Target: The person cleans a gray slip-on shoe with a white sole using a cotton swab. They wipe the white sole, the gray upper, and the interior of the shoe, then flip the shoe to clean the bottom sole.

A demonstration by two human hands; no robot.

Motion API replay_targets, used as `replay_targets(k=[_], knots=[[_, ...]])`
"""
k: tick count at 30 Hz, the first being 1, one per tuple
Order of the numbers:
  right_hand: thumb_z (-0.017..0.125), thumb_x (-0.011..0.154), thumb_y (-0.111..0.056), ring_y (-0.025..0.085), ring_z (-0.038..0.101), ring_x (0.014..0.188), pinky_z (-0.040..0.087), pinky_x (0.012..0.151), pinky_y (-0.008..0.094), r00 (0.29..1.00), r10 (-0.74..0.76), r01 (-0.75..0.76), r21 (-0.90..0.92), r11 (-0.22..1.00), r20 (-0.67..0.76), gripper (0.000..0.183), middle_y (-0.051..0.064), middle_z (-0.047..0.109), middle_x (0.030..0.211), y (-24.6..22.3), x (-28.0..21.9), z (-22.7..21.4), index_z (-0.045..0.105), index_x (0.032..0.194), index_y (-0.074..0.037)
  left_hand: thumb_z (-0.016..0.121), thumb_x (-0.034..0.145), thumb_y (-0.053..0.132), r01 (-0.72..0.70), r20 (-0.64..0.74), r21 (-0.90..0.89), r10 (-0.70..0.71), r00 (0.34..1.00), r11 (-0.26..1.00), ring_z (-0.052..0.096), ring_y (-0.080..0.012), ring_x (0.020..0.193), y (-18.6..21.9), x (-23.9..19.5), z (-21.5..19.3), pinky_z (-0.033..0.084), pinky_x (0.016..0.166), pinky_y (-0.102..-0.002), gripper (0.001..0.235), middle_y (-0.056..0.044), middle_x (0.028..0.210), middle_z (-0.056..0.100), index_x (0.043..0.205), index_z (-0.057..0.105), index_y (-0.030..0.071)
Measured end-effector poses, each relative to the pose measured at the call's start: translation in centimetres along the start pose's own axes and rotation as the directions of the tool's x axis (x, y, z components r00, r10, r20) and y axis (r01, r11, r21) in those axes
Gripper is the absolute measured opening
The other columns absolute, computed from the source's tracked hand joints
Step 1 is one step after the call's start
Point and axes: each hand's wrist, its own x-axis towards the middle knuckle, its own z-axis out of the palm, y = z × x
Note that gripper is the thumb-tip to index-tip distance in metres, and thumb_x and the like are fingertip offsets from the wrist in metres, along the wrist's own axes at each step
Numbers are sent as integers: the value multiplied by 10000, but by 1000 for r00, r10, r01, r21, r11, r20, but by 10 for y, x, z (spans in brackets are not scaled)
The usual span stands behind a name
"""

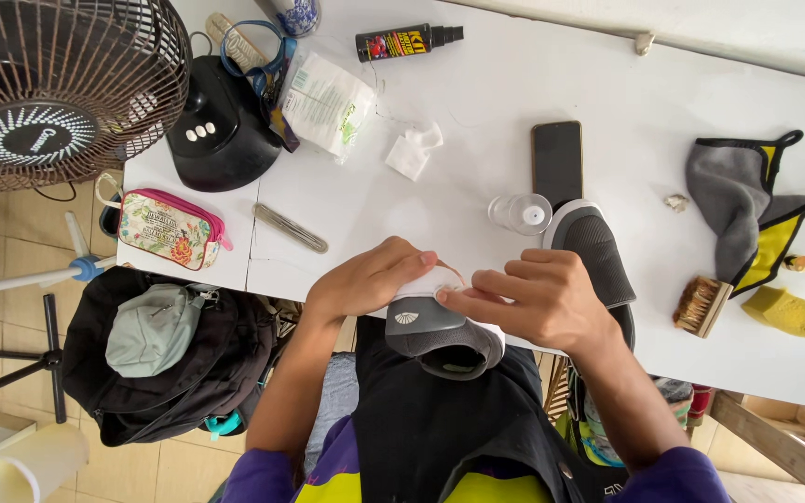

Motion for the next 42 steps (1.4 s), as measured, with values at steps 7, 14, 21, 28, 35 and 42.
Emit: replay_targets(k=[7,14,21,28,35,42], knots=[[676,1106,-132,161,481,481,433,516,287,988,151,-153,128,980,29,241,-50,661,783,9,-24,27,876,1106,-268,345,1175,458,-16,-30,-33,15,999,999,583,-189,586,52,3,3,509,653,-369,680,-85,615,645,820,781,76],[678,1066,27,109,377,478,360,475,255,471,877,-247,969,31,92,139,148,579,636,-4,-105,143,737,1191,13,429,1014,903,-274,-215,-173,235,948,946,750,-223,998,-35,1,40,565,751,-321,957,-163,1370,721,1295,730,39],[647,1129,-48,55,389,470,325,469,201,222,975,-260,965,31,29,171,113,604,665,-26,-110,162,739,1272,-49,572,821,1028,-651,-658,-498,239,714,573,630,-542,1394,-124,-39,108,547,1108,-599,1165,-448,1486,601,1407,404,35],[625,1170,-82,73,366,535,319,488,221,167,986,-253,967,24,19,180,99,572,712,-35,-97,174,715,1326,-79,824,607,976,-864,-735,-195,514,442,464,645,-707,1236,-121,-15,97,593,1038,-742,1450,-566,1281,579,1412,340,-129],[687,1095,-8,113,572,490,475,472,230,203,979,-272,959,86,-30,141,79,661,684,-63,-101,155,756,1213,-40,536,1039,762,-127,-22,-264,125,992,956,659,-275,1199,-19,-28,22,489,1113,-477,863,-201,1309,752,1396,726,-1],[834,964,-102,136,400,373,394,387,253,641,761,-719,429,547,104,171,-24,771,623,-67,-96,34,917,1036,-233,349,1048,814,513,223,-14,-497,839,859,463,-539,1553,-35,-27,42,297,1316,-705,1052,-353,1622,532,1598,502,-70]])
